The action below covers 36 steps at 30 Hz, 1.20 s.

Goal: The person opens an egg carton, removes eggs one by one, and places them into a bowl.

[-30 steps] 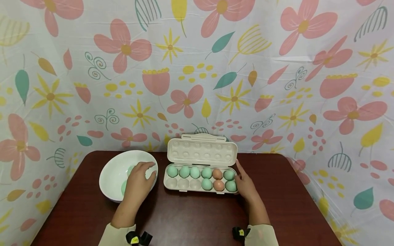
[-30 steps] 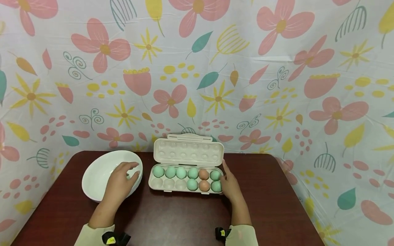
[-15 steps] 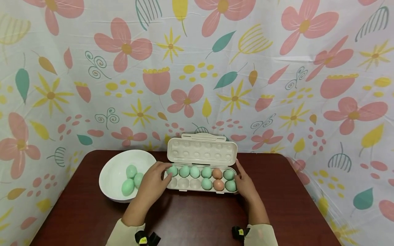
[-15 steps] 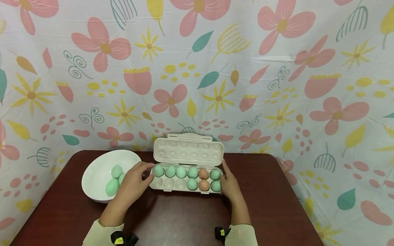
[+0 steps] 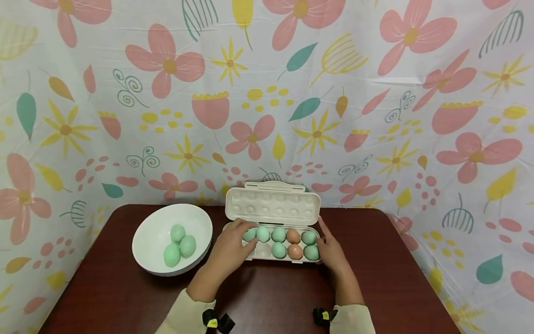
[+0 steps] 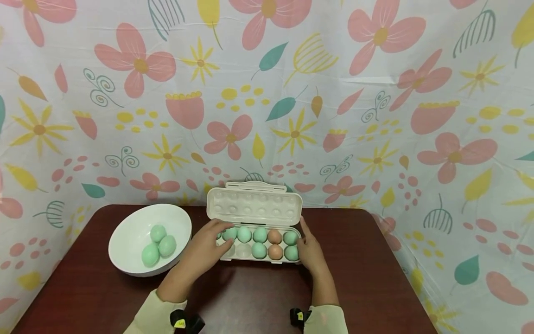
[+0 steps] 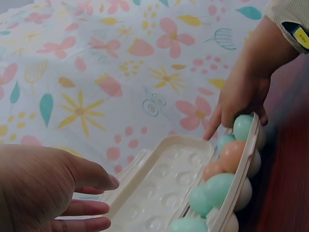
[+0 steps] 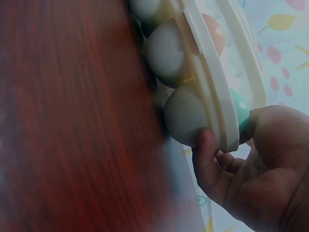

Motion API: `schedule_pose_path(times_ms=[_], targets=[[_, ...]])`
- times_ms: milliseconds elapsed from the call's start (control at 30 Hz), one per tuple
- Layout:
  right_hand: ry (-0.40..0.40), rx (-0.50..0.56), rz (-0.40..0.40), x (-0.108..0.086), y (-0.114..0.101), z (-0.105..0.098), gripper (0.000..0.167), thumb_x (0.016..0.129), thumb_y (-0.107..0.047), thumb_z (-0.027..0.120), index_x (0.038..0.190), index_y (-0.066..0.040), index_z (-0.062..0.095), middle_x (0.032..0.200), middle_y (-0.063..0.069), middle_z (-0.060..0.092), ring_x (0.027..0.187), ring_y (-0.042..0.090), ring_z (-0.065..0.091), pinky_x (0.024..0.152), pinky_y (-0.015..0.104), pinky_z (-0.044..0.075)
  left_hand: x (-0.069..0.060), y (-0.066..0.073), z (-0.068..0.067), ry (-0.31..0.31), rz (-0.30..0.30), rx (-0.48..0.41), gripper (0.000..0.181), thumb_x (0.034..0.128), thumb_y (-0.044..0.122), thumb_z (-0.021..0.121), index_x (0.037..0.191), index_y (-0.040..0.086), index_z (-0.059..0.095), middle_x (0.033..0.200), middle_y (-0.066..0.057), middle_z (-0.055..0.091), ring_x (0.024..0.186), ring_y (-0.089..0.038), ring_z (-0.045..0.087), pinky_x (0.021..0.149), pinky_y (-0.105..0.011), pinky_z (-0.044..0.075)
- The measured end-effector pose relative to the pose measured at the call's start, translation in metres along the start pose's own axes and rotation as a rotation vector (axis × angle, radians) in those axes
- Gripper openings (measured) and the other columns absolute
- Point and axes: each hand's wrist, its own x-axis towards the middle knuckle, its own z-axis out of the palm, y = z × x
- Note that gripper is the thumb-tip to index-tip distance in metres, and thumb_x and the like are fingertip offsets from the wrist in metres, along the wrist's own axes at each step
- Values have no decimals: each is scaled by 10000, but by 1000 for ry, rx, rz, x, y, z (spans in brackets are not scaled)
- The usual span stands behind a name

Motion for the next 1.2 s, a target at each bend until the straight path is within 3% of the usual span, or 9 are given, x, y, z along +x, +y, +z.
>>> schedule_pose_path(times_ms=[133, 367, 600, 733, 967, 1200], targets=[[2, -3, -2, 0, -1, 0, 655, 1056, -170, 379, 1583, -495, 165, 897, 111, 525, 652, 216, 550, 533, 362, 560, 4, 6, 9, -36, 26, -13, 377, 922, 256, 736, 1276, 140, 671, 1202, -26, 641, 1097, -215, 632, 883, -398, 548], [-3, 6, -7, 0, 1, 0, 651, 1062, -178, 385, 1583, -498, 160, 914, 119, 521, 664, 215, 534, 530, 368, 559, 3, 7, 35, -76, 48, -47, 379, 920, 227, 723, 1280, 123, 668, 1238, -52, 639, 1178, -260, 622, 942, -431, 543], [3, 3, -15, 0, 1, 1, 660, 1054, -161, 390, 1584, -489, 173, 893, 116, 525, 643, 210, 534, 518, 361, 557, 4, 5, 64, -41, 100, 8, 385, 910, 229, 733, 1271, 108, 674, 1168, -50, 651, 1070, -244, 642, 838, -387, 562], [7, -2, -21, -1, 1, 1, 664, 1046, -149, 390, 1596, -456, 180, 875, 118, 522, 623, 214, 532, 504, 366, 555, 4, 2, 79, -20, 100, 40, 364, 912, 247, 732, 1250, 123, 682, 1144, -57, 661, 1016, -229, 654, 794, -365, 566], [4, 9, -7, 0, 4, 2, 666, 1045, -154, 389, 1589, -476, 181, 890, 110, 523, 641, 210, 535, 513, 364, 557, 1, 1, 93, -32, 62, 0, 445, 920, 262, 729, 1321, 87, 647, 1186, -98, 644, 976, -230, 652, 806, -369, 563], [12, 11, -16, 0, 2, 1, 670, 1038, -130, 388, 1600, -440, 193, 889, 117, 525, 639, 213, 539, 503, 364, 557, 0, -3, 107, 14, 83, 16, 447, 904, 241, 748, 1303, 62, 652, 1158, -97, 631, 997, -229, 644, 843, -379, 552]])
